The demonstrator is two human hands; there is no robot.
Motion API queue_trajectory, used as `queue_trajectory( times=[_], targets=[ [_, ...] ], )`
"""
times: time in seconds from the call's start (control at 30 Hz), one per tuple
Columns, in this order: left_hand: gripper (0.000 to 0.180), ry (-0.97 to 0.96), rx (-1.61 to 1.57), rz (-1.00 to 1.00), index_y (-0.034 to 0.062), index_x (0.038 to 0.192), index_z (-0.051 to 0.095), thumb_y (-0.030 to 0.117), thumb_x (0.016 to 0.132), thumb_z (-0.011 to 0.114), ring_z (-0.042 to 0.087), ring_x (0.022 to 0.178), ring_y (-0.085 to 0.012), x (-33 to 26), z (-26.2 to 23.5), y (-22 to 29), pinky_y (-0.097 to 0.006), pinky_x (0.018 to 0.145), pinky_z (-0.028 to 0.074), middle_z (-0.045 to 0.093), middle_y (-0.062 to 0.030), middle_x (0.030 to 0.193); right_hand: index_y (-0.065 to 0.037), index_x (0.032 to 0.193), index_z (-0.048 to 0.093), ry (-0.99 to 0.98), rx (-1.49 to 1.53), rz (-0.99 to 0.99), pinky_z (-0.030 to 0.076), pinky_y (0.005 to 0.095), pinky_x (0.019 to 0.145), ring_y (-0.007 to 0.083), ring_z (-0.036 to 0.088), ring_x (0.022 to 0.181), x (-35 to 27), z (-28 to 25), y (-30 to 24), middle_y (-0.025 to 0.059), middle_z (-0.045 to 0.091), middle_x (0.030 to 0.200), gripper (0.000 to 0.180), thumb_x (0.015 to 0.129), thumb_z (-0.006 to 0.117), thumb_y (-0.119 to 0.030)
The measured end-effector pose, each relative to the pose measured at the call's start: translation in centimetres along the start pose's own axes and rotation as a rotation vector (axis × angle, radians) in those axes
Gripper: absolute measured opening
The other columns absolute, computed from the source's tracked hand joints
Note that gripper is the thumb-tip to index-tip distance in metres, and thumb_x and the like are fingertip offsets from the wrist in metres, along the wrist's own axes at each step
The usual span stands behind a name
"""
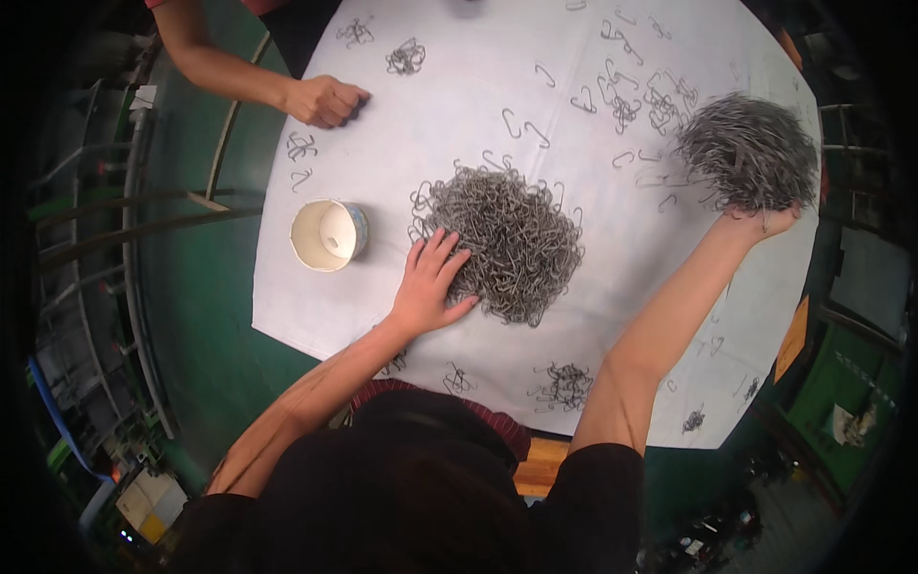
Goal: The person sorts a large pile of tangled metal paperclips on a white sheet by hand. They separate the clips into smaller piles and gather them into a central mound, working alongside two other people at a table in a factory setting.
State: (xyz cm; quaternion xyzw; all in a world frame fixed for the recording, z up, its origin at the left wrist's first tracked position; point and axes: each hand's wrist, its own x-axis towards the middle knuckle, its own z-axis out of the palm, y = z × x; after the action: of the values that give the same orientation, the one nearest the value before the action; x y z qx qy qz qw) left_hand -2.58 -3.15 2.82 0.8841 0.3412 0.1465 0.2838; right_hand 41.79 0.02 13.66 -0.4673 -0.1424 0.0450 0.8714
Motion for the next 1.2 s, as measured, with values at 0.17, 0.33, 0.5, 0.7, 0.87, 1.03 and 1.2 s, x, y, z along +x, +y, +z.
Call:
queue_trajectory(
  times=[0.17,0.33,0.5,0.7,0.87,1.03,1.2],
  targets=[
    [0.065,0.022,0.004,0.014,0.0088,0.128,0.043,0.040,0.075,0.064,0.025,0.132,-0.0336,0.2,0.1,0.1,-0.050,0.106,0.020,0.035,-0.0157,0.137,0.001,0.119,0.049,0.085,0.019,0.101,0.041,0.0448,0.094,0.0311,0.049,0.113,-3.0,-0.6,0.4,0.0155,0.049,0.125,0.051,0.081,0.043,-0.032],
    [0.066,0.044,0.012,0.012,0.0078,0.126,0.044,0.038,0.072,0.067,0.028,0.131,-0.0349,0.0,0.4,-0.3,-0.052,0.105,0.021,0.036,-0.0160,0.136,0.002,0.114,0.053,0.082,0.156,-0.034,0.045,0.0471,0.089,0.0333,0.055,0.105,-0.7,-2.3,-3.6,0.0178,0.055,0.116,0.049,0.077,0.047,-0.029],
    [0.065,0.045,0.017,0.019,0.0084,0.126,0.044,0.038,0.072,0.067,0.027,0.131,-0.0347,0.6,0.0,-0.4,-0.052,0.105,0.020,0.036,-0.0158,0.136,0.006,0.102,0.055,0.292,-0.436,-0.531,0.050,0.0345,0.079,0.0282,0.059,0.086,-1.6,-5.7,-2.5,0.0193,0.059,0.100,0.035,0.079,0.062,-0.020],
    [0.065,0.016,0.019,-0.007,0.0098,0.126,0.045,0.039,0.072,0.067,0.026,0.132,-0.0340,-0.4,-0.1,-0.4,-0.052,0.105,0.019,0.036,-0.0152,0.137,0.007,0.088,0.053,0.256,-0.545,-0.839,0.045,0.0358,0.077,0.0242,0.053,0.078,-5.9,-5.6,-1.5,0.0159,0.055,0.086,0.040,0.071,0.076,-0.021],
    [0.065,0.056,0.000,0.003,0.0090,0.125,0.045,0.039,0.072,0.067,0.027,0.131,-0.0343,0.1,0.8,-0.1,-0.051,0.105,0.020,0.036,-0.0154,0.137,0.006,0.085,0.051,0.229,-0.929,-0.924,0.046,0.0363,0.073,0.0243,0.052,0.075,-4.7,-6.3,-2.5,0.0149,0.054,0.083,0.038,0.071,0.076,-0.019],
    [0.064,0.067,0.005,0.012,0.0090,0.125,0.045,0.038,0.072,0.066,0.027,0.131,-0.0339,-0.1,0.6,-0.2,-0.051,0.105,0.020,0.036,-0.0152,0.137,0.006,0.085,0.048,0.203,-1.213,-1.047,0.048,0.0347,0.065,0.0221,0.053,0.072,-4.4,-6.5,-5.3,0.0142,0.054,0.081,0.037,0.070,0.075,-0.014],
    [0.064,0.080,0.000,0.027,0.0088,0.125,0.045,0.038,0.072,0.067,0.029,0.130,-0.0342,0.1,0.3,0.0,-0.051,0.104,0.021,0.037,-0.0152,0.136,0.006,0.085,0.050,0.230,-1.134,-0.932,0.047,0.0370,0.067,0.0258,0.054,0.069,-5.2,-7.7,-6.4,0.0172,0.056,0.082,0.041,0.065,0.078,-0.016]
  ],
)
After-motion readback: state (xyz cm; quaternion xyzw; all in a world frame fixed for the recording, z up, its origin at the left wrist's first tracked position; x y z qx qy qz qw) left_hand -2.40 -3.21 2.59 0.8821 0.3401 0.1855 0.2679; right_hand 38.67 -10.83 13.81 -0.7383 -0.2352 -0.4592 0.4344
